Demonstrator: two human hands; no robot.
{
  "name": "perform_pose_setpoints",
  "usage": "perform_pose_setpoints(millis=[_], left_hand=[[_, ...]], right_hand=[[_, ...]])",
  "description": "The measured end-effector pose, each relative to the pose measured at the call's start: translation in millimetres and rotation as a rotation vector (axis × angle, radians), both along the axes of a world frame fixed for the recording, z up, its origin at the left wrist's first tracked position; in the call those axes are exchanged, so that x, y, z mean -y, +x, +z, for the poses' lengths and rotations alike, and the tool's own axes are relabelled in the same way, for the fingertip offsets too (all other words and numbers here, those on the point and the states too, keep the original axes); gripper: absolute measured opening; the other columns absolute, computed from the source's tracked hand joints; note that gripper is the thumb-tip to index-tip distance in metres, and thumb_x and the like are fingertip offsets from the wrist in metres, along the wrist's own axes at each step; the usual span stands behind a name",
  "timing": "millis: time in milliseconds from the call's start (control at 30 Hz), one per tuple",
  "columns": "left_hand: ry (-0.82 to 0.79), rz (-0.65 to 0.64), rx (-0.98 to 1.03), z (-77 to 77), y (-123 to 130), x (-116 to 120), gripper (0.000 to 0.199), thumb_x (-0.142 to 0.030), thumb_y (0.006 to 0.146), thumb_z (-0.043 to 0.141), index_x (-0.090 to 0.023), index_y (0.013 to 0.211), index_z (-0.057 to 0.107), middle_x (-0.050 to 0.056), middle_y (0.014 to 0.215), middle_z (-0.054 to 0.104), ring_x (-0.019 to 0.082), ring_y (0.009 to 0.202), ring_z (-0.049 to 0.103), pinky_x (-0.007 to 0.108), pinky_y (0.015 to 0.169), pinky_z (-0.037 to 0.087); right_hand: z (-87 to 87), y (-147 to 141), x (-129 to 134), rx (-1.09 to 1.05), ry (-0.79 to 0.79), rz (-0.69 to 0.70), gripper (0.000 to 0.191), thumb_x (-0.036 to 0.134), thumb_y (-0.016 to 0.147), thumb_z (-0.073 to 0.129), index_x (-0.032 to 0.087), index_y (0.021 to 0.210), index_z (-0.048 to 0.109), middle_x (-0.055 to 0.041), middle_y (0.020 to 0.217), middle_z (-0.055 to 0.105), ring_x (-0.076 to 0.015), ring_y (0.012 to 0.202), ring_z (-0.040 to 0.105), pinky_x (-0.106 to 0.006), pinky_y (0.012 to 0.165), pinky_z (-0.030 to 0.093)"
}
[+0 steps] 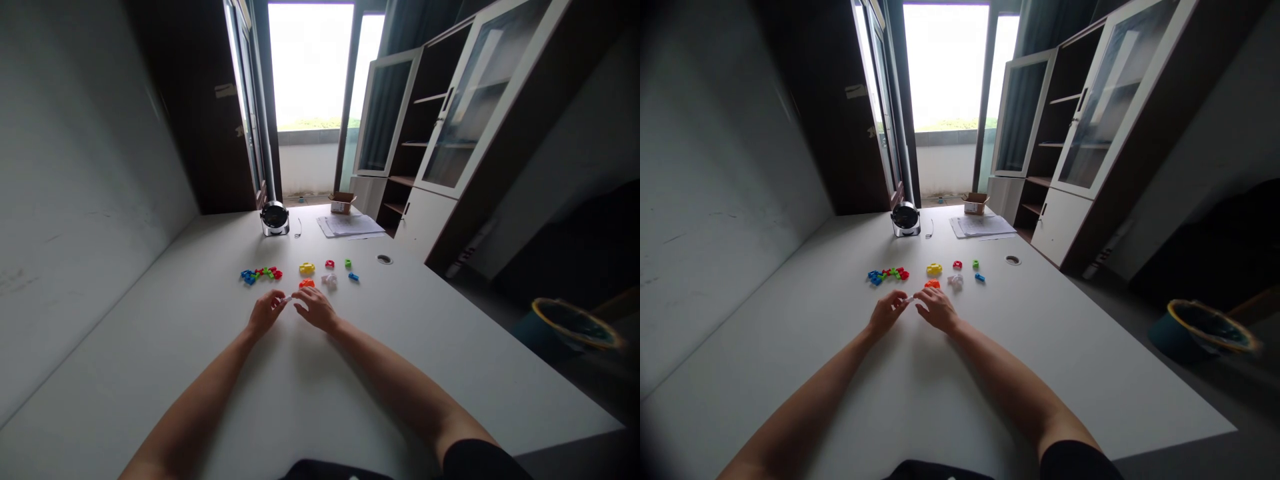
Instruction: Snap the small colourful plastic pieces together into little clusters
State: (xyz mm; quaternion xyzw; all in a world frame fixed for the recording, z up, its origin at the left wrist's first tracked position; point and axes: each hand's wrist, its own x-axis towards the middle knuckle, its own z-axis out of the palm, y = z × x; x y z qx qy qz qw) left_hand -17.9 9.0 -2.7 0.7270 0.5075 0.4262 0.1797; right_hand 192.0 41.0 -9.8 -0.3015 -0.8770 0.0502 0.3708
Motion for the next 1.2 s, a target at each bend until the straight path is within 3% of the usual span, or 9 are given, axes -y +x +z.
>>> perform_pose_setpoints(millis=[367,900,1200], left_hand=[[0.007,-0.037,-0.047,7.9,6.5,7.9,0.015,-0.037,0.089,0.059,-0.022,0.092,0.057,-0.002,0.080,0.068,0.011,0.064,0.062,0.021,0.060,0.045],[-0.044,-0.107,-0.073,2.4,4.7,6.1,0.019,-0.034,0.089,0.057,-0.025,0.106,0.056,0.000,0.094,0.070,0.012,0.070,0.063,0.024,0.064,0.048],[-0.028,-0.108,-0.048,-1.0,4.3,3.8,0.019,-0.029,0.087,0.060,-0.025,0.105,0.060,0.000,0.092,0.071,0.011,0.069,0.064,0.024,0.067,0.051]], right_hand=[[-3.3,0.1,-2.7,0.026,0.039,0.008,0.017,0.026,0.094,0.058,0.025,0.111,0.060,-0.0071,0.101,0.065,-0.0228,0.096,0.059,-0.039,0.087,0.047],[2.1,1.9,-0.2,0.011,0.004,-0.008,0.010,0.028,0.095,0.055,0.023,0.100,0.061,-0.0065,0.096,0.064,-0.0215,0.093,0.059,-0.037,0.086,0.046],[4.5,3.7,0.7,-0.008,-0.013,-0.001,0.013,0.030,0.097,0.051,0.023,0.101,0.062,-0.0069,0.095,0.065,-0.0215,0.091,0.059,-0.037,0.085,0.046]])
